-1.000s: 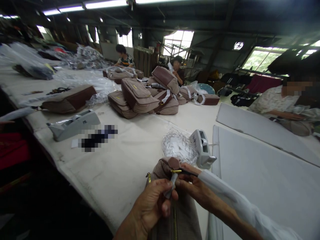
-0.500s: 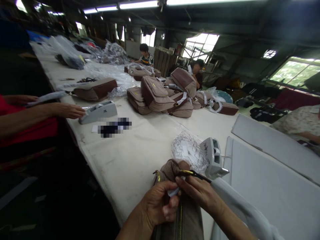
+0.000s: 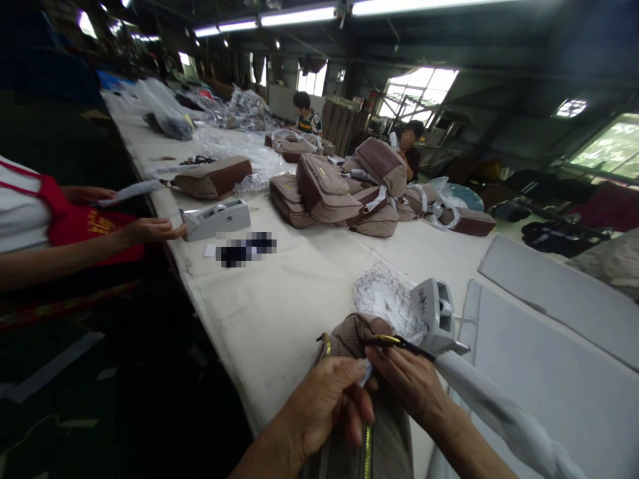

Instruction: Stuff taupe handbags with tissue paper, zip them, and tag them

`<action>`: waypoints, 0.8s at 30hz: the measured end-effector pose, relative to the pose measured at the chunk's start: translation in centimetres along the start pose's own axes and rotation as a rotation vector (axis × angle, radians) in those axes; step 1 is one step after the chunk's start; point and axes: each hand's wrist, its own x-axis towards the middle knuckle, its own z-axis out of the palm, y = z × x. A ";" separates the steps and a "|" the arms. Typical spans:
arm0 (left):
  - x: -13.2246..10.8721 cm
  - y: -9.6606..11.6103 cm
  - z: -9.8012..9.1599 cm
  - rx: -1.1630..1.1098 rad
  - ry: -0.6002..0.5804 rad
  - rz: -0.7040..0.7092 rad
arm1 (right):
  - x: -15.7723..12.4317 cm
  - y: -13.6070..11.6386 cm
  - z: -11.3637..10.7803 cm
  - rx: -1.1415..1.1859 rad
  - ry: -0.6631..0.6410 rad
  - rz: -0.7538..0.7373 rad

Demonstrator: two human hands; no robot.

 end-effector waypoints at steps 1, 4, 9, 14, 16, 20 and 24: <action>-0.7 0.1 -0.6 0.155 0.121 0.122 | -0.6 -0.1 -0.1 0.011 0.003 0.012; -2.3 -0.8 -3.5 0.525 0.588 0.422 | -3.2 -0.5 -0.1 0.050 0.104 0.097; -2.4 -7.0 -4.6 0.712 0.612 0.472 | -6.3 -1.1 1.0 0.141 0.239 0.774; -2.1 -9.2 -1.4 0.780 0.544 0.636 | -7.0 -2.0 2.4 0.616 0.042 1.293; -1.9 -7.6 -1.7 0.725 0.511 0.600 | -7.3 -2.4 2.4 0.686 0.033 1.352; 0.1 -3.4 -3.9 0.768 0.477 0.536 | -7.2 -3.0 1.3 0.723 0.012 1.337; 1.3 -1.4 -4.7 0.863 0.236 0.463 | -6.7 -2.3 0.5 0.758 -0.031 1.229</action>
